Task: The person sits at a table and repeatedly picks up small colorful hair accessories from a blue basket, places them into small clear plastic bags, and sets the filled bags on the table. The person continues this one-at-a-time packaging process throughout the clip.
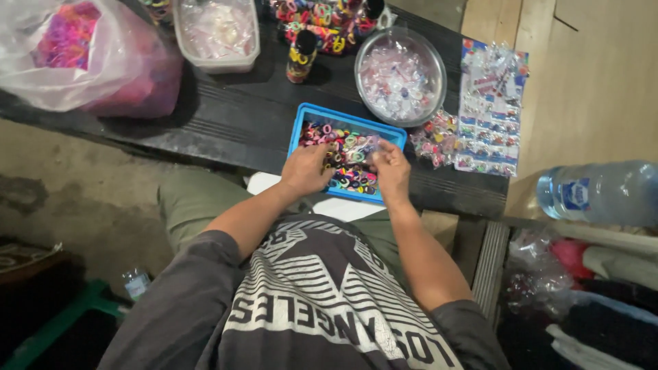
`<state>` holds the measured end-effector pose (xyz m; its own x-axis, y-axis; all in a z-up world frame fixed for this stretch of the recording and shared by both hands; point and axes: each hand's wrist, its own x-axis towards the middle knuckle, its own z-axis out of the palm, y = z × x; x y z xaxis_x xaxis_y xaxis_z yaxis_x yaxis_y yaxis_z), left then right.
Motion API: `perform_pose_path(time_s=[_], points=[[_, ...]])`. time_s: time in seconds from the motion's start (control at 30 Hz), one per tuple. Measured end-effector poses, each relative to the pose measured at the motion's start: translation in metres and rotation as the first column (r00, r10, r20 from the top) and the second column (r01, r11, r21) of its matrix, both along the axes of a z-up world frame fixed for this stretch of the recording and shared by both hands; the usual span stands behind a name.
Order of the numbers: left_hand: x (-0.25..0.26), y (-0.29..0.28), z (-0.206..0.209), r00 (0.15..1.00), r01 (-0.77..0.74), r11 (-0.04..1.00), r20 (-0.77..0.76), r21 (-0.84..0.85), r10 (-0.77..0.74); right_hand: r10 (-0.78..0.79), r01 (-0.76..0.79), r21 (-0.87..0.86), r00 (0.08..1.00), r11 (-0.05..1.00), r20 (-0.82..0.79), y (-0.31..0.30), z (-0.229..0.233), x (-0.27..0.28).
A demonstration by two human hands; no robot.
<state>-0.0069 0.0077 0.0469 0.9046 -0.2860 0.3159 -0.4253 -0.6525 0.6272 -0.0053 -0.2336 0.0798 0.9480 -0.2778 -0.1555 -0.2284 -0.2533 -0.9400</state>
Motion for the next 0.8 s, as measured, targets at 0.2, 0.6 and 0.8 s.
perform_pose_path(time_s=[0.2,0.6,0.8], points=[[0.000,-0.001,-0.002,0.999,-0.012,1.000,0.038,0.023,0.011,-0.280,0.279,0.036,0.959,0.960,0.038,-0.038,0.049,0.002],[0.001,-0.004,-0.022,0.997,0.035,0.999,-0.071,0.023,-0.033,-0.564,0.553,-0.184,0.826,0.813,-0.012,-0.207,-0.097,0.050],[0.002,-0.003,-0.001,0.998,0.066,0.998,-0.007,-0.006,-0.066,-0.176,0.460,-0.705,0.881,0.540,0.439,-0.177,-0.044,0.065]])
